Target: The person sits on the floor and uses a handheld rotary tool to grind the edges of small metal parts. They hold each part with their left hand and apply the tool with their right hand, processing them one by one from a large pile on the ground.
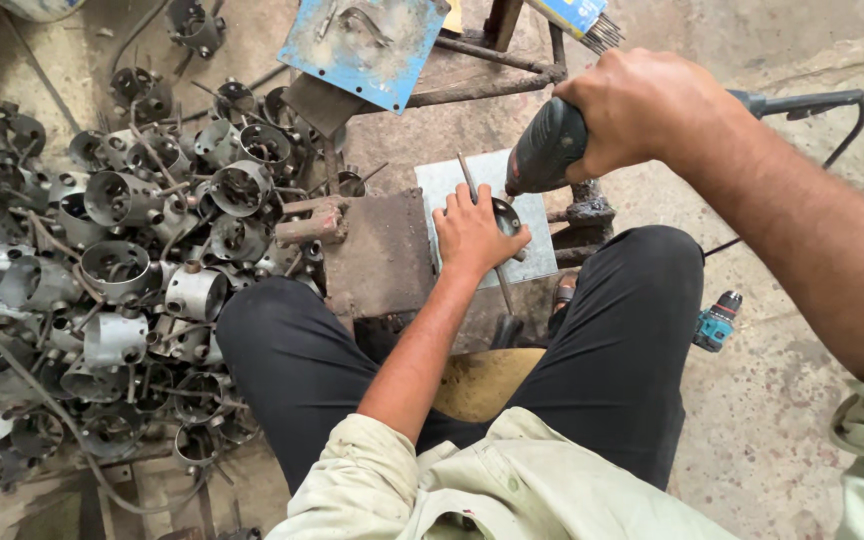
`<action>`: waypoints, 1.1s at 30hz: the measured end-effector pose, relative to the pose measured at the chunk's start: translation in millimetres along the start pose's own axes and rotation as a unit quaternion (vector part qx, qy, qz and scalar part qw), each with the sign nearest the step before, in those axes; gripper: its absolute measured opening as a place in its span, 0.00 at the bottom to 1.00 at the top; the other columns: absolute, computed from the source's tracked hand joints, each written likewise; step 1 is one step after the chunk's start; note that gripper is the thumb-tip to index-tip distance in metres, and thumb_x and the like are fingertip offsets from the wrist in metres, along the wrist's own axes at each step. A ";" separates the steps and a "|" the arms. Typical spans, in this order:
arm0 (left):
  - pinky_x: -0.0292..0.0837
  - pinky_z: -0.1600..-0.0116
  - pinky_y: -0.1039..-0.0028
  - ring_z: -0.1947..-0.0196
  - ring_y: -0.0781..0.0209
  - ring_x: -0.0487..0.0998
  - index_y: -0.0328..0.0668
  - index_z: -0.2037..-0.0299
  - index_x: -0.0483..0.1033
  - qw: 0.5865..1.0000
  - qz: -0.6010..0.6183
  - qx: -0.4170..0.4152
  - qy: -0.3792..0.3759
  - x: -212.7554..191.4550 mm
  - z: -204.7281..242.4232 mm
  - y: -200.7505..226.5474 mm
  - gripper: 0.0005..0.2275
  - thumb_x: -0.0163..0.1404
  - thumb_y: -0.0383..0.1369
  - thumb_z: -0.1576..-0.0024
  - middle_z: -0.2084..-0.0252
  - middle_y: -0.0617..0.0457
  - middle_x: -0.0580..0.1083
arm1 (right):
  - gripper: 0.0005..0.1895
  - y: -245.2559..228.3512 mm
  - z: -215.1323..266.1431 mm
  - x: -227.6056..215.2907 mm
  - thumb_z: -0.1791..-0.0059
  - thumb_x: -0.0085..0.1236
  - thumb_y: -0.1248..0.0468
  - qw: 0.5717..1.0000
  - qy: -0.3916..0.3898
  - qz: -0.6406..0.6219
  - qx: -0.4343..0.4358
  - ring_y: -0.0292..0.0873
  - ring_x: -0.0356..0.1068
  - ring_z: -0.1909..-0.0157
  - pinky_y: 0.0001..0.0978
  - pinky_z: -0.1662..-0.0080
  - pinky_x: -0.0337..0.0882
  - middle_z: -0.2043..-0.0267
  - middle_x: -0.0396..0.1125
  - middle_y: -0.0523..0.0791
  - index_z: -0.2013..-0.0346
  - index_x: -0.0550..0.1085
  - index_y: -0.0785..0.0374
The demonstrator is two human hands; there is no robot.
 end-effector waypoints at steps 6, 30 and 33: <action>0.63 0.53 0.53 0.52 0.45 0.70 0.40 0.51 0.73 1.000 -0.010 0.018 0.018 4.3 -0.9 -3.0 0.36 0.61 0.60 0.62 0.54 0.44 0.68 | 0.28 -1.7 0.0 0.3 0.68 0.75 0.44 1.000 0.003 0.008 -0.005 0.56 0.77 0.63 0.49 0.56 0.78 0.67 0.76 0.51 0.58 0.81 0.52; 0.63 0.49 0.54 0.51 0.46 0.71 0.40 0.53 0.74 1.000 0.019 0.000 0.020 0.6 -0.4 -0.2 0.34 0.61 0.58 0.62 0.54 0.45 0.69 | 0.33 -1.1 1.9 6.7 0.69 0.73 0.37 0.998 0.024 0.057 -0.028 0.54 0.77 0.67 0.48 0.61 0.78 0.71 0.75 0.51 0.58 0.81 0.53; 0.61 0.45 0.52 0.54 0.46 0.71 0.38 0.54 0.74 0.999 0.001 0.031 0.044 0.2 -1.0 -2.1 0.35 0.62 0.59 0.63 0.57 0.43 0.69 | 0.34 -3.9 3.3 6.4 0.70 0.74 0.37 0.997 0.030 0.069 -0.029 0.53 0.77 0.69 0.47 0.63 0.79 0.72 0.75 0.51 0.58 0.81 0.51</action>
Point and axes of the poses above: each hand's wrist, its own z-axis away from the middle knuckle, its own x-axis out of the palm, y = z × x, the point moved 1 cm from there along -z, towards the middle knuckle
